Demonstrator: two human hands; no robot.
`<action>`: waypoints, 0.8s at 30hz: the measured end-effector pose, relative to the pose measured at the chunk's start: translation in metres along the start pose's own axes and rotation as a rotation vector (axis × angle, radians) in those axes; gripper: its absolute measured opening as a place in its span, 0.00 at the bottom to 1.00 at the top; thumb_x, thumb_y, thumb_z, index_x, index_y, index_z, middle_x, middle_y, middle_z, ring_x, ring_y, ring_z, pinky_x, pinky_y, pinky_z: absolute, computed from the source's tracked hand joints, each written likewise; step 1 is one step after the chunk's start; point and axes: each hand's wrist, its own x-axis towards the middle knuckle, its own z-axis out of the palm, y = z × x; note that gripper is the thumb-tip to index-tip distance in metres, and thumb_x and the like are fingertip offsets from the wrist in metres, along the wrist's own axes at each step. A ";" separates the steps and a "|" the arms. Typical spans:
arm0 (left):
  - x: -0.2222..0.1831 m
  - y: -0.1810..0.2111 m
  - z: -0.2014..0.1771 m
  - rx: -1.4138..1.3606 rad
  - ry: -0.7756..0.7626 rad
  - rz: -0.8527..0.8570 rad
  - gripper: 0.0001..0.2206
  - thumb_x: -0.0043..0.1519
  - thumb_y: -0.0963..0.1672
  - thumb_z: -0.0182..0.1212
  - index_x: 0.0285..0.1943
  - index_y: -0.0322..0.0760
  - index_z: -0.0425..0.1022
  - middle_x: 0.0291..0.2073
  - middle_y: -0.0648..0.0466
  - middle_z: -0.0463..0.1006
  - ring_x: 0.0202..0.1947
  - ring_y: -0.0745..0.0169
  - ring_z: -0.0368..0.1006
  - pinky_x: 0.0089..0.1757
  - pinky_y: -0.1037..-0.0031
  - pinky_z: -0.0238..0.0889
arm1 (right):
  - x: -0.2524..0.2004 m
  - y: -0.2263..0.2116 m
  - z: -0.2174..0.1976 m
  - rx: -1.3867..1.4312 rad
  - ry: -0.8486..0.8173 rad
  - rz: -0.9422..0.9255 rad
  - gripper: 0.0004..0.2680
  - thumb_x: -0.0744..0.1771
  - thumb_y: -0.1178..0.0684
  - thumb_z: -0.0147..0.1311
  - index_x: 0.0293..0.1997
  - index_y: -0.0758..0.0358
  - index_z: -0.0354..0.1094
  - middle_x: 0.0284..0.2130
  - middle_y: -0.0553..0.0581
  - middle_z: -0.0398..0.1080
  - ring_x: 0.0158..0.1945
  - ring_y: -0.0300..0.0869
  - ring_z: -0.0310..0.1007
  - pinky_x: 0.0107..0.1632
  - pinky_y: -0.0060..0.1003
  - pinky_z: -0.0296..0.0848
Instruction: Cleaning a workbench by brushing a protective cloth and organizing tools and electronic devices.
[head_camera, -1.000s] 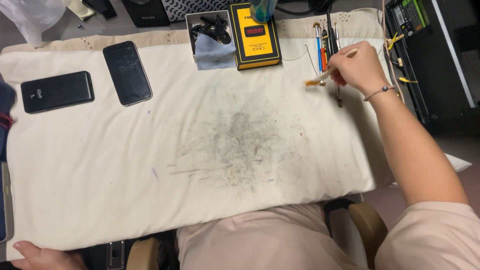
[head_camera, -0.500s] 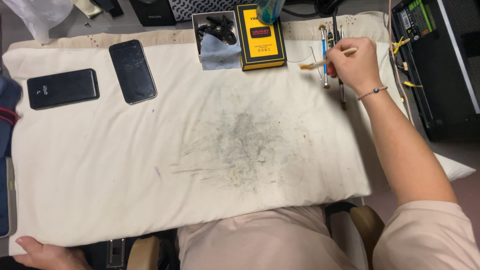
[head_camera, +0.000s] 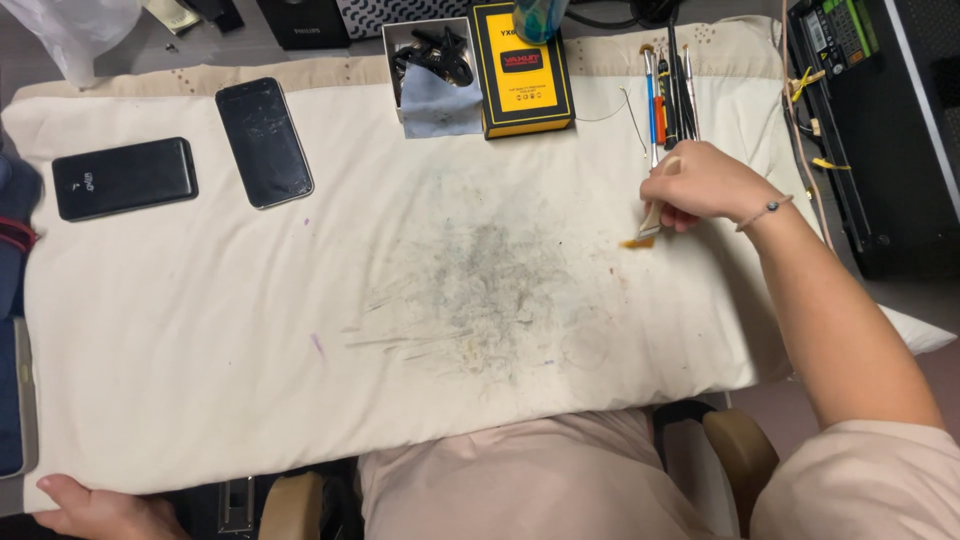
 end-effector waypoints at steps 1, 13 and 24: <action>0.001 -0.001 0.000 0.006 -0.032 0.026 0.19 0.79 0.49 0.50 0.69 0.31 0.54 0.69 0.26 0.68 0.69 0.33 0.76 0.66 0.49 0.76 | -0.005 0.001 -0.002 0.049 0.033 -0.057 0.10 0.64 0.59 0.49 0.25 0.76 0.75 0.17 0.68 0.72 0.19 0.47 0.69 0.28 0.35 0.67; 0.013 -0.028 -0.016 -0.105 -0.033 0.011 0.17 0.78 0.46 0.50 0.69 0.31 0.54 0.69 0.27 0.69 0.68 0.36 0.76 0.67 0.49 0.76 | 0.051 0.020 0.016 0.314 0.408 -0.336 0.08 0.70 0.50 0.56 0.47 0.62 0.77 0.42 0.51 0.76 0.31 0.37 0.77 0.32 0.28 0.76; 0.029 -0.070 -0.033 -0.164 -0.076 0.157 0.13 0.81 0.40 0.43 0.71 0.28 0.50 0.69 0.19 0.61 0.69 0.23 0.67 0.67 0.37 0.65 | 0.043 0.008 0.007 0.233 0.401 -0.343 0.10 0.64 0.60 0.46 0.21 0.69 0.69 0.16 0.62 0.68 0.18 0.42 0.67 0.22 0.33 0.65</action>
